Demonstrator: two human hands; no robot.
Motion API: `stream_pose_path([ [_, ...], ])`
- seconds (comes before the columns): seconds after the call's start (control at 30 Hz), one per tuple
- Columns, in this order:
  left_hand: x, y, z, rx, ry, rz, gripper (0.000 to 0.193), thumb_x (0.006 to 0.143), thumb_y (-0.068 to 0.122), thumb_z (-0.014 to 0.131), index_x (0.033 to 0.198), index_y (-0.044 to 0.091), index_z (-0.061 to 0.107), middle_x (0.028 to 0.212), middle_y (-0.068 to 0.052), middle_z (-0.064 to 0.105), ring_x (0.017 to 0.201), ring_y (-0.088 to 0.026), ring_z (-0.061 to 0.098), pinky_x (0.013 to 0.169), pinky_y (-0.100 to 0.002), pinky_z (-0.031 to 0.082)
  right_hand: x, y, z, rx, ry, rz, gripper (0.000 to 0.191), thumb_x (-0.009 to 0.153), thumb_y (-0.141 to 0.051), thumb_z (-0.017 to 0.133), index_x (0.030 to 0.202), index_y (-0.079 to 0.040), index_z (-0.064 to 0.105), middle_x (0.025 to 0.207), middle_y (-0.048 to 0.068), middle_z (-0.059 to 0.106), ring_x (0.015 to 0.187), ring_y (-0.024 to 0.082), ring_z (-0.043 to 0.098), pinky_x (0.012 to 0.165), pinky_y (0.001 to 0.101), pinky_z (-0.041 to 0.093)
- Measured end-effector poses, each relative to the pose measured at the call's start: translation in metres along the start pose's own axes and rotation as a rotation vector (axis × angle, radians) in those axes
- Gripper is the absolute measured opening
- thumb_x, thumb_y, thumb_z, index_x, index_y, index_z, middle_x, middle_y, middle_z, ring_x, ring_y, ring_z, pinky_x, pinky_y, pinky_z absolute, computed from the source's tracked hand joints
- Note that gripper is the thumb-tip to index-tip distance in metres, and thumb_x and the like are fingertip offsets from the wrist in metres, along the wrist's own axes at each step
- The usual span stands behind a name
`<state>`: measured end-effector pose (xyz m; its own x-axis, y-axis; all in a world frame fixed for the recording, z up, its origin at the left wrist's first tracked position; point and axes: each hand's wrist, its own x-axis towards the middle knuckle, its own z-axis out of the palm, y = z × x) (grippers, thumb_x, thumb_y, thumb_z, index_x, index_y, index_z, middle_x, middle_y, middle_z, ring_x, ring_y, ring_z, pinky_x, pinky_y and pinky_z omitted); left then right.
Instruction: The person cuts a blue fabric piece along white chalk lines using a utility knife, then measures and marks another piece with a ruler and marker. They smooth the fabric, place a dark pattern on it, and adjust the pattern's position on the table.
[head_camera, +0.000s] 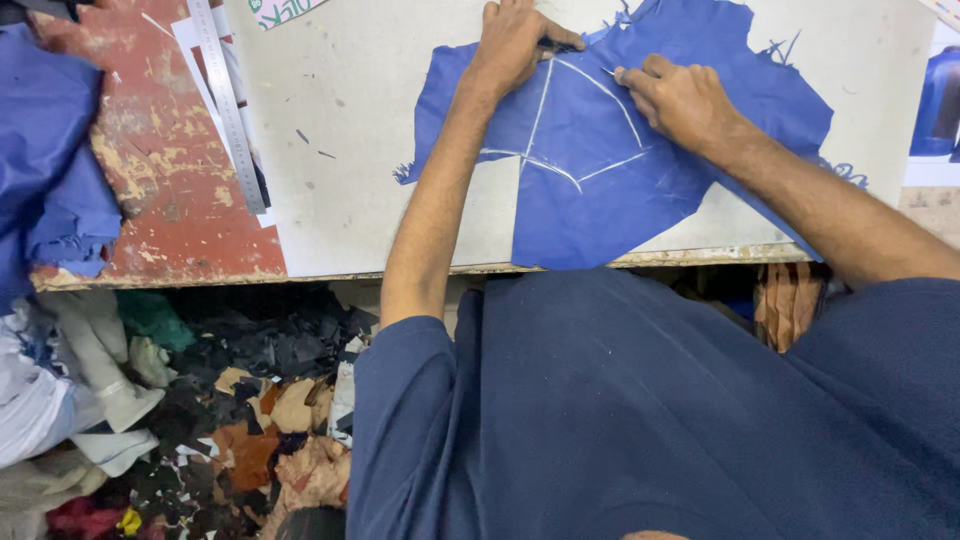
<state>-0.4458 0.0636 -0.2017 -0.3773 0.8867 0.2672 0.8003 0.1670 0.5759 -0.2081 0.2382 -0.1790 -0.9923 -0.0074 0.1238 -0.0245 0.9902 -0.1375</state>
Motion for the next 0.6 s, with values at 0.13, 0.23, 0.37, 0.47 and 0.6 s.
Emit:
stream_pose_path([
  [0.13, -0.001, 0.001, 0.004, 0.043, -0.023, -0.058, 0.034, 0.079, 0.018, 0.083, 0.107, 0.037, 0.084, 0.118, -0.003, 0.063, 0.115, -0.027, 0.052, 0.091, -0.049, 0.037, -0.020, -0.007, -0.004, 0.022, 0.003, 0.059, 0.030, 0.104, -0.016, 0.068, 0.134, -0.011, 0.070, 0.106, 0.014, 0.068, 0.073, 0.033, 0.070, 0.060, 0.0436, 0.057],
  [0.23, -0.001, 0.004, 0.006, 0.032, -0.029, -0.092, 0.036, 0.079, 0.012, 0.081, 0.105, 0.036, 0.085, 0.119, -0.003, 0.064, 0.116, -0.026, 0.052, 0.090, -0.048, 0.037, -0.030, -0.013, -0.008, 0.056, 0.002, 0.107, 0.028, 0.105, -0.015, 0.067, 0.133, -0.010, 0.070, 0.104, 0.014, 0.068, 0.074, 0.034, 0.069, 0.061, 0.0450, 0.057],
  [0.37, 0.010, 0.027, 0.023, 0.186, 0.121, -0.028, 0.033, 0.070, 0.016, 0.086, 0.102, 0.024, 0.083, 0.115, -0.005, 0.065, 0.117, -0.026, 0.055, 0.094, -0.054, 0.035, -0.028, -0.016, -0.014, 0.089, 0.001, 0.139, 0.026, 0.105, -0.015, 0.066, 0.130, -0.010, 0.072, 0.101, 0.014, 0.068, 0.074, 0.037, 0.069, 0.062, 0.0470, 0.056],
  [0.47, 0.026, 0.056, 0.050, 0.102, 0.261, -0.045, 0.059, 0.059, 0.031, 0.091, 0.111, 0.009, 0.075, 0.112, -0.009, 0.064, 0.111, -0.030, 0.056, 0.091, -0.056, 0.035, -0.026, -0.017, -0.016, 0.058, 0.005, 0.131, 0.027, 0.103, -0.014, 0.067, 0.128, -0.010, 0.072, 0.101, 0.014, 0.069, 0.075, 0.037, 0.069, 0.062, 0.0473, 0.056],
  [0.6, 0.033, 0.069, 0.072, 0.116, 0.213, -0.094, 0.046, 0.064, 0.032, 0.089, 0.100, 0.011, 0.071, 0.103, -0.001, 0.068, 0.109, -0.025, 0.059, 0.093, -0.049, 0.038, -0.030, -0.023, -0.014, 0.070, 0.070, 0.154, 0.027, 0.101, -0.015, 0.068, 0.127, -0.010, 0.073, 0.100, 0.014, 0.069, 0.075, 0.038, 0.069, 0.063, 0.0486, 0.056],
])
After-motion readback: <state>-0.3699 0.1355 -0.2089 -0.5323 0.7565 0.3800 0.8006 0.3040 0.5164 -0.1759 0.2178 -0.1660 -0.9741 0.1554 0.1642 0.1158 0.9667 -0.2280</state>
